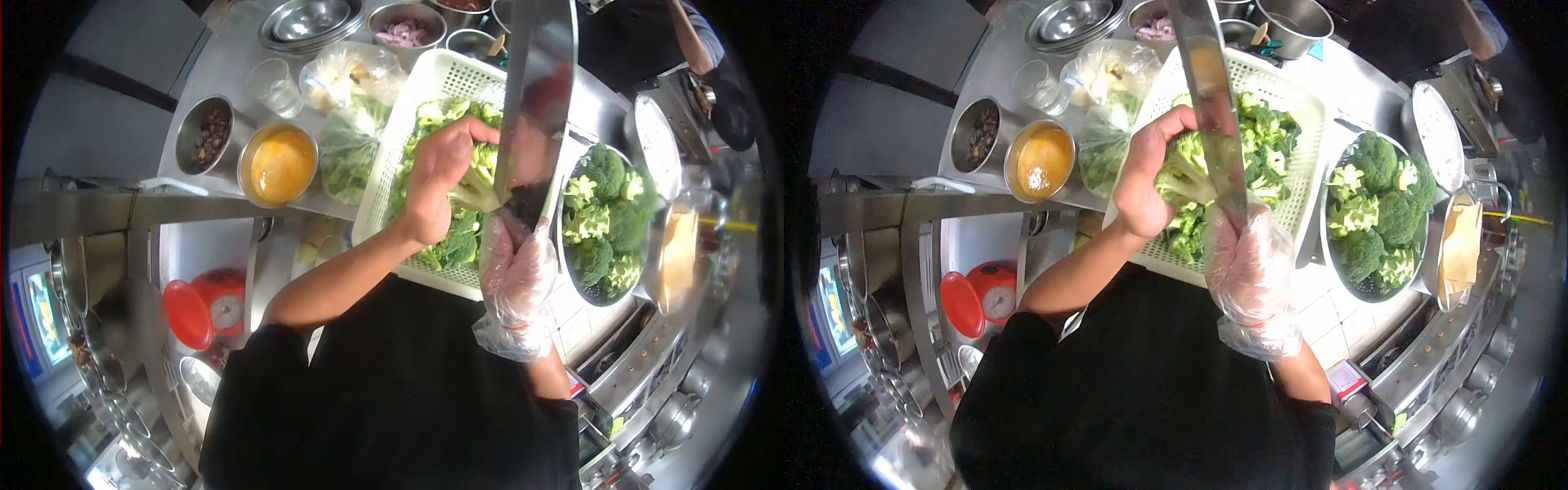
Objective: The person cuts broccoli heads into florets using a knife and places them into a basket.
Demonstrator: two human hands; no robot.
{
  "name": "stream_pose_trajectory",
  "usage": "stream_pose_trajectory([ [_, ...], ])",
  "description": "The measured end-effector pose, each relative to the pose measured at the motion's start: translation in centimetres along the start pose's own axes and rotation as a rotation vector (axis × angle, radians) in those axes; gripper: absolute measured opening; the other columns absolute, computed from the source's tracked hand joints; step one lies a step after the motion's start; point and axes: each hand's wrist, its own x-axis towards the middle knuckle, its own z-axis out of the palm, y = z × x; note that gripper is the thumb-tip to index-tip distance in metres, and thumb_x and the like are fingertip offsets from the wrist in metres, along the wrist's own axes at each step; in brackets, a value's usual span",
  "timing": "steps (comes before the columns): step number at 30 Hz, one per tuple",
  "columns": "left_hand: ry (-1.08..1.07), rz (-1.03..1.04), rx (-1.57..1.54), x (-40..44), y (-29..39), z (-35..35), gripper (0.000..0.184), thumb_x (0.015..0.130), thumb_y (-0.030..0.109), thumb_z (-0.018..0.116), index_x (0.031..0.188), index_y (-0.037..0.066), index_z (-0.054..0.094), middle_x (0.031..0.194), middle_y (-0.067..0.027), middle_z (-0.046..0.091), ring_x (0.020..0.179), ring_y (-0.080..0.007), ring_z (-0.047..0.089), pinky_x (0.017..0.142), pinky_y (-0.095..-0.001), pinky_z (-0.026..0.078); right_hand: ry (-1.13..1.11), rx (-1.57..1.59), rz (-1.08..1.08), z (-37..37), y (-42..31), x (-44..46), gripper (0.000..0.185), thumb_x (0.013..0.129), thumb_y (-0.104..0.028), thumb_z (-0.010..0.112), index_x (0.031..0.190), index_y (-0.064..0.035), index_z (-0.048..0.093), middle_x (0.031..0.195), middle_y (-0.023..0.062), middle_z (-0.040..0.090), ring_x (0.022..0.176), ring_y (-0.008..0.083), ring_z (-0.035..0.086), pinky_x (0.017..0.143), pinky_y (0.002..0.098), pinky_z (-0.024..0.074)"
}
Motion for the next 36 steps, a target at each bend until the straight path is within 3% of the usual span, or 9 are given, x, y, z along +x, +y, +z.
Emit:
stream_pose_trajectory([
  [3, -0.144, -0.026, 0.215, 0.3, 1.9, 0.2, 0.07, 0.091, 0.058, 0.042, 0.11, -0.008, 0.058, 0.103, -0.0104, 0.063, 0.095, -0.0153, 0.058, 0.086, -0.0277, 0.044, -0.011, -0.017, 0.113, 0.0, 0.4, 0.0, 0.02, 0.091, -0.006, 0.064, 0.104, 0.0087, 0.061, 0.08, 0.0188, 0.07, 0.064, 0.0308, 0.067, 0.063, 0.0392, 0.0521],
  [8, -0.169, -0.043, 0.365, 0.7, 2.4, 0.6, 0.072, 0.088, 0.057, 0.045, 0.114, -0.009, 0.057, 0.105, -0.0112, 0.063, 0.096, -0.0169, 0.057, 0.085, -0.0287, 0.044, 0.102, -0.117, -0.214, 1.2, 2.7, -0.3, 0.033, 0.084, 0.002, 0.066, 0.112, 0.011, 0.051, 0.072, 0.0193, 0.063, 0.052, 0.0346, 0.058, 0.048, 0.0421, 0.0461],
  [15, -0.061, -0.304, -0.328, -0.6, -1.3, 0.1, 0.065, 0.095, 0.049, 0.05, 0.128, -0.008, 0.046, 0.105, -0.0152, 0.059, 0.097, -0.0216, 0.058, 0.089, -0.0343, 0.047, 0.021, -0.105, -0.071, 2.2, 3.0, -0.4, 0.039, 0.082, -0.009, 0.063, 0.115, 0.0072, 0.05, 0.057, 0.0074, 0.053, 0.046, 0.0261, 0.055, 0.045, 0.0408, 0.0431],
  [21, -0.074, -0.387, -0.112, -0.8, -2.0, 0.1, 0.048, 0.088, 0.012, 0.067, 0.129, -0.002, 0.048, 0.108, -0.0117, 0.06, 0.101, -0.0218, 0.058, 0.091, -0.0348, 0.046, -0.139, 0.046, 0.126, 0.1, 3.8, 0.0, 0.049, 0.084, -0.011, 0.061, 0.128, 0.0027, 0.044, 0.058, 0.0109, 0.054, 0.049, 0.0307, 0.058, 0.049, 0.0436, 0.0461],
  [25, -0.183, -0.636, -0.388, -0.5, -1.7, -1.9, 0.068, 0.08, -0.001, 0.07, 0.139, 0.003, 0.038, 0.115, -0.0109, 0.058, 0.107, -0.0228, 0.057, 0.094, -0.0354, 0.046, -0.158, 0.395, 0.093, -1.3, 5.1, 0.9, 0.038, 0.092, -0.013, 0.059, 0.127, -0.0034, 0.051, 0.085, 0.0226, 0.065, 0.081, 0.0438, 0.063, 0.067, 0.0491, 0.0495],
  [27, -0.296, -0.627, -0.507, -0.8, -1.8, -3.1, 0.084, 0.075, -0.001, 0.074, 0.146, 0.007, 0.029, 0.125, -0.0112, 0.052, 0.112, -0.0244, 0.055, 0.096, -0.0362, 0.046, -0.286, 0.644, 0.435, -2.6, 4.9, 2.3, 0.035, 0.095, -0.015, 0.058, 0.127, -0.004, 0.052, 0.086, 0.0131, 0.062, 0.072, 0.0261, 0.058, 0.058, 0.0361, 0.0467],
  [29, -0.354, -0.589, -0.552, -0.8, -1.6, -2.9, 0.097, 0.072, 0.003, 0.079, 0.151, 0.011, 0.023, 0.134, -0.0115, 0.044, 0.119, -0.0249, 0.05, 0.093, -0.0388, 0.048, -0.406, 0.81, 0.806, -3.6, 4.5, 3.8, 0.032, 0.098, -0.017, 0.057, 0.127, -0.0047, 0.053, 0.086, 0.0036, 0.06, 0.063, 0.0083, 0.053, 0.05, 0.0232, 0.0439],
  [31, -0.347, -0.532, -0.439, -0.4, -1.0, -2.2, 0.107, 0.069, 0.011, 0.084, 0.154, 0.015, 0.018, 0.143, -0.0144, 0.035, 0.127, -0.0284, 0.043, 0.096, -0.0407, 0.048, -0.344, 0.821, 0.842, -4.0, 5.2, 4.0, 0.034, 0.097, -0.015, 0.056, 0.129, -0.0055, 0.051, 0.086, 0.0033, 0.06, 0.06, 0.0078, 0.054, 0.046, 0.0221, 0.0431],
  [36, -0.148, -0.167, 0.537, 3.2, -1.6, -2.5, 0.109, 0.075, 0.043, 0.079, 0.155, 0.01, 0.013, 0.157, -0.0207, 0.017, 0.145, -0.0342, 0.019, 0.119, -0.0536, 0.015, -0.28, 0.663, 0.801, -6.1, 10.0, 2.0, 0.026, 0.096, -0.018, 0.052, 0.118, -0.0041, 0.057, 0.074, 0.0035, 0.06, 0.054, 0.0081, 0.053, 0.046, 0.0246, 0.0442],
])
